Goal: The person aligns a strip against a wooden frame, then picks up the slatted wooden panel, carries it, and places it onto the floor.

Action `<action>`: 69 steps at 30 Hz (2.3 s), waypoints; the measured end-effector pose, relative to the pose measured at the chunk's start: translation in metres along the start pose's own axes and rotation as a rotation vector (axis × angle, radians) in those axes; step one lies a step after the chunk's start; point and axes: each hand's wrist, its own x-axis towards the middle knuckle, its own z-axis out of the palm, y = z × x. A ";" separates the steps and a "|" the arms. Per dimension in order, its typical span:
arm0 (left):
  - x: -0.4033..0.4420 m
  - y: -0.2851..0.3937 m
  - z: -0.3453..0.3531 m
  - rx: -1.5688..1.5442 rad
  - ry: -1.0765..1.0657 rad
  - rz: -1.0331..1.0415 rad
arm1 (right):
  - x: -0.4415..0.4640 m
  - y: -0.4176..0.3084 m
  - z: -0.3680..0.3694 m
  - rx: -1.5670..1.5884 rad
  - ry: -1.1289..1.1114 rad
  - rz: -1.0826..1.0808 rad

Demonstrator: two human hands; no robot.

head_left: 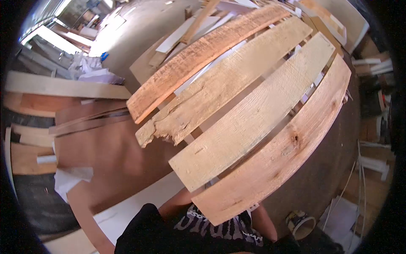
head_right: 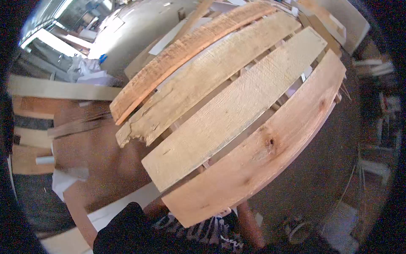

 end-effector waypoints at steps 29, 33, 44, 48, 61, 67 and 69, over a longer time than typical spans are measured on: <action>0.100 -0.088 -0.244 -0.107 0.189 0.712 | -0.108 -0.101 0.114 -0.600 0.450 -0.278; 0.110 -0.115 -0.346 0.007 0.337 0.232 | -0.103 -0.185 0.224 -0.321 0.479 -0.286; 0.066 -0.428 -0.390 -0.195 0.442 -0.364 | -0.016 -0.344 0.394 -0.253 0.100 -0.855; 0.074 -0.444 -0.376 -0.216 0.423 -0.411 | -0.013 -0.379 0.417 -0.314 0.060 -0.970; 0.048 -0.428 -0.355 -0.179 0.332 -0.431 | 0.002 -0.356 0.410 -0.101 0.139 -0.797; 0.084 -0.407 -0.377 -0.143 0.349 -0.317 | 0.014 -0.370 0.413 -0.023 0.112 -0.793; 0.114 -0.378 -0.396 -0.123 0.394 -0.168 | 0.017 -0.384 0.418 -0.049 0.161 -0.808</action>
